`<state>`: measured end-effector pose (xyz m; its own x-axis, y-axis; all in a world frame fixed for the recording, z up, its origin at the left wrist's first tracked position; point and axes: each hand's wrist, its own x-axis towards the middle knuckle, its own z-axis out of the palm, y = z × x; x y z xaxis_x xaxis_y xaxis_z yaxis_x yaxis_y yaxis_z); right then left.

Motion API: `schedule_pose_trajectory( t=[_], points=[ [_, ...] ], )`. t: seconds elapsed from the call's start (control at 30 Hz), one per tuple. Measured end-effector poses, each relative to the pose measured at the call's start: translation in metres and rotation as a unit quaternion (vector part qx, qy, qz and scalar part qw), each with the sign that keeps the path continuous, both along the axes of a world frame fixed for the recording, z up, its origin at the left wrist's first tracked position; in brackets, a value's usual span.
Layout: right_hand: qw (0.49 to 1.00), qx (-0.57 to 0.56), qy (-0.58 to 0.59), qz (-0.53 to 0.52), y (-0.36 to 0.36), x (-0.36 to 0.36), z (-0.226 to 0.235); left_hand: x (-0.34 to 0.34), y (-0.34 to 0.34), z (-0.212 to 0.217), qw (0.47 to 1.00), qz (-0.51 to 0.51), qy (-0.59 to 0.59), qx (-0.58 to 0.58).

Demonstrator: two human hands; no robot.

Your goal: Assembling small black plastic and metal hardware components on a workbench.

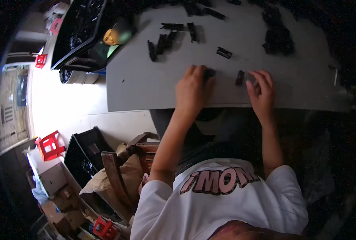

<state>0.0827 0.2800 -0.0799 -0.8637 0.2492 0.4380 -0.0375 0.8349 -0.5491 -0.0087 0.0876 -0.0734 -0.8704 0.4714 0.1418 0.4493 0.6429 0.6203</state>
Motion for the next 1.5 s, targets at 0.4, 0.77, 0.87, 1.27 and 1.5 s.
schedule_pose_trajectory(
  t=[0.4,0.77,0.87,1.27,1.5],
  points=[
    [0.998,-0.03,-0.038,0.032,-0.005,-0.008,0.016,-0.01,-0.029,0.024,0.998,-0.054,-0.013,-0.009],
    [0.985,-0.055,-0.129,0.102,0.009,-0.019,-0.001,-0.002,-0.029,0.003,0.993,-0.112,0.026,0.028],
    [0.989,-0.062,-0.12,0.059,0.001,-0.022,-0.002,0.002,-0.025,0.002,0.991,-0.119,0.033,0.043],
    [0.919,0.313,0.034,0.238,-0.02,-0.036,-0.004,0.008,-0.013,-0.002,0.991,-0.127,0.045,0.02],
    [0.929,0.35,-0.02,0.116,-0.029,-0.046,-0.004,-0.001,0.008,0.005,0.998,-0.057,-0.001,-0.009]
  ],
)
